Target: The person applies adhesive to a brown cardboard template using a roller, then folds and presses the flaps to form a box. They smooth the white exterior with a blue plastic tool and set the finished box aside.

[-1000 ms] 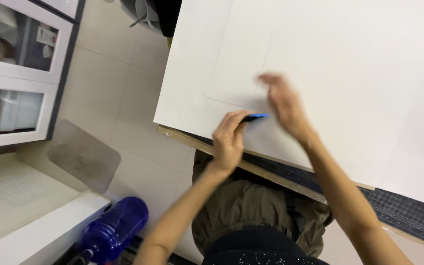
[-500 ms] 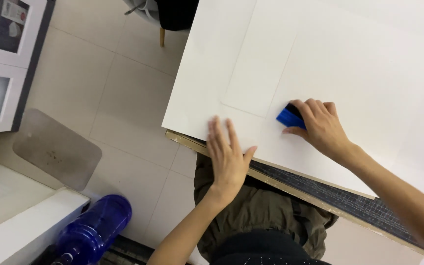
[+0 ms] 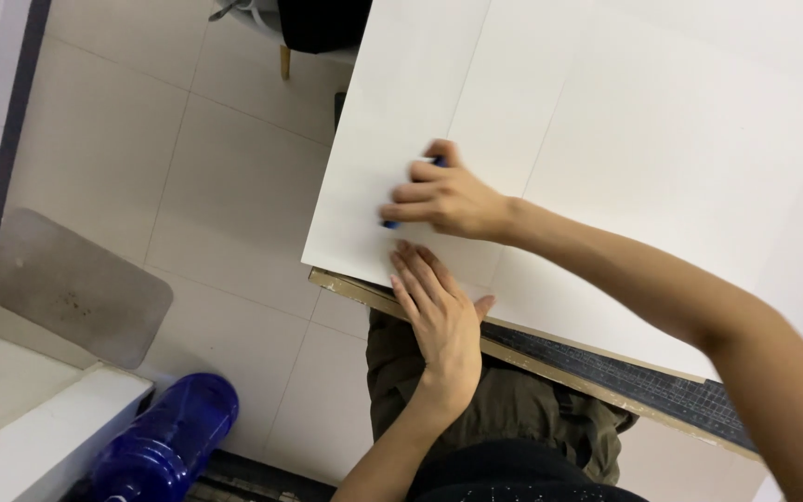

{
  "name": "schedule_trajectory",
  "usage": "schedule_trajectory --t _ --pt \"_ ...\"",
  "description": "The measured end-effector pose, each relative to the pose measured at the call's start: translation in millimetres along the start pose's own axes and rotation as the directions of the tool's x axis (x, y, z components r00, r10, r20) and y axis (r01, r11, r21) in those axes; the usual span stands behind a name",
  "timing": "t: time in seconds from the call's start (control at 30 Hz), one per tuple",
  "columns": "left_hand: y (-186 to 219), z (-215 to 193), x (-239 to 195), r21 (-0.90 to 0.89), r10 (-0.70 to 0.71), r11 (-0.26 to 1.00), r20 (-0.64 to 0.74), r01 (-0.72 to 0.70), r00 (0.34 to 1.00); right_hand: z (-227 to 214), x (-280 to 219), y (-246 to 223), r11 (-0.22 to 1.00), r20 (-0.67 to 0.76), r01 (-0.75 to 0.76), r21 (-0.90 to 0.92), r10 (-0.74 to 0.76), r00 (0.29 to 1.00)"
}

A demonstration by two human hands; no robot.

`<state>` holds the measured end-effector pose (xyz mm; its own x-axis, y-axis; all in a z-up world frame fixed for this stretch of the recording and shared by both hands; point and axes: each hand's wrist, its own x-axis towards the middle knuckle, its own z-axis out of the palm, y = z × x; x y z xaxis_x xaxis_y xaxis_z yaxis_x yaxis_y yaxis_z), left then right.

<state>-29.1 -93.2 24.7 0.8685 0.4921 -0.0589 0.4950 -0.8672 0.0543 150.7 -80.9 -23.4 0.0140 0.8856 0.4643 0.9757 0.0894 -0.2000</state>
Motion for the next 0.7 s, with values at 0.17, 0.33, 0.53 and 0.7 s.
schedule_trajectory --t 0.17,0.33,0.53,0.7 --pt "2.7 1.2 4.4 0.077 0.033 0.997 -0.021 -0.032 0.999 -5.2 -2.1 -32.3 0.968 -0.098 -0.248 -0.039 0.243 0.965" --pt "5.5 4.3 4.1 0.384 0.031 0.921 0.080 -0.059 0.996 -46.6 -108.3 -42.8 0.781 0.031 -0.551 -0.295 0.584 0.811" --pt "0.5 0.3 3.6 0.407 0.072 0.909 0.044 -0.084 0.996 -73.1 -88.1 175.5 0.491 -0.348 -0.803 -0.339 0.727 0.592" --pt "1.5 5.3 3.2 0.399 0.060 0.913 0.061 -0.080 0.996 -41.7 -131.8 13.0 0.558 -0.053 -0.691 -0.459 0.759 0.649"
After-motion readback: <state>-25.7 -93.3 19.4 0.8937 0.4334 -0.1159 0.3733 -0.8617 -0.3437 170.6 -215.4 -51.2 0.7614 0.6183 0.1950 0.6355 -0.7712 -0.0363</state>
